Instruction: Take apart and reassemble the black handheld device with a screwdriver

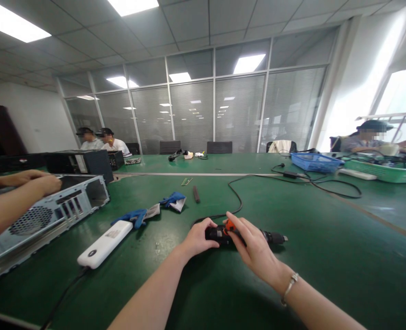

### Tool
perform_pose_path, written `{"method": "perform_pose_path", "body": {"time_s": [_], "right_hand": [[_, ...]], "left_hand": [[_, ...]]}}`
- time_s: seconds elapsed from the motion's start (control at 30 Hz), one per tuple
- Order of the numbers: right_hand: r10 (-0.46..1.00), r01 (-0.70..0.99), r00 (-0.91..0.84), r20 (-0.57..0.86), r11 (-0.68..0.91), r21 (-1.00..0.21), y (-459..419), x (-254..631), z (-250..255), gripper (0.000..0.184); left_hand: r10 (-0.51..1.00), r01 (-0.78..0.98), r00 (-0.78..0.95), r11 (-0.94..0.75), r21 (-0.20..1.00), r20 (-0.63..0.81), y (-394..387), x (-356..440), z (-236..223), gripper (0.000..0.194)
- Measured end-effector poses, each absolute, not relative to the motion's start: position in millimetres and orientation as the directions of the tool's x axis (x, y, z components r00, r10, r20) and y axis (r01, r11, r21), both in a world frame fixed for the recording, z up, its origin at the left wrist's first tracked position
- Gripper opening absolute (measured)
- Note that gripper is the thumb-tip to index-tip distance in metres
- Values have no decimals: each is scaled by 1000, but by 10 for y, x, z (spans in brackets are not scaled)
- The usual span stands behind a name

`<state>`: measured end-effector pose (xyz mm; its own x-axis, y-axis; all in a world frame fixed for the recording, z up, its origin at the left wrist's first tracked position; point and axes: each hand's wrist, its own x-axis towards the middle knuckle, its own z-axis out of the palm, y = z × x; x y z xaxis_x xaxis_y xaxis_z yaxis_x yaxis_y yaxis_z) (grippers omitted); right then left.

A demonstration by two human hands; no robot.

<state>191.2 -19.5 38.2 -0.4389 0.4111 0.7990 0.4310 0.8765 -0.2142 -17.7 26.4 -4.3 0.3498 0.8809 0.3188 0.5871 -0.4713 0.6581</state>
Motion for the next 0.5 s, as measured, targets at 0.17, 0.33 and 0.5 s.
{"method": "perform_pose_path", "body": {"time_s": [0.17,0.33,0.5], "right_hand": [[408,453,-447,796,871,-191,-199,1892,326,55],[421,442,-427,800,869,-221,-188,1879,279,54],[416,440,-403,815,869,-226,-190,1877,283,59]], "left_hand": [[876,580,345,-480,658,336,279,-183,-65,47],[878,584,347,-477,657,329,271,-182,-48,48],[876,588,351,-481,650,331,258,-183,-31,47]]}}
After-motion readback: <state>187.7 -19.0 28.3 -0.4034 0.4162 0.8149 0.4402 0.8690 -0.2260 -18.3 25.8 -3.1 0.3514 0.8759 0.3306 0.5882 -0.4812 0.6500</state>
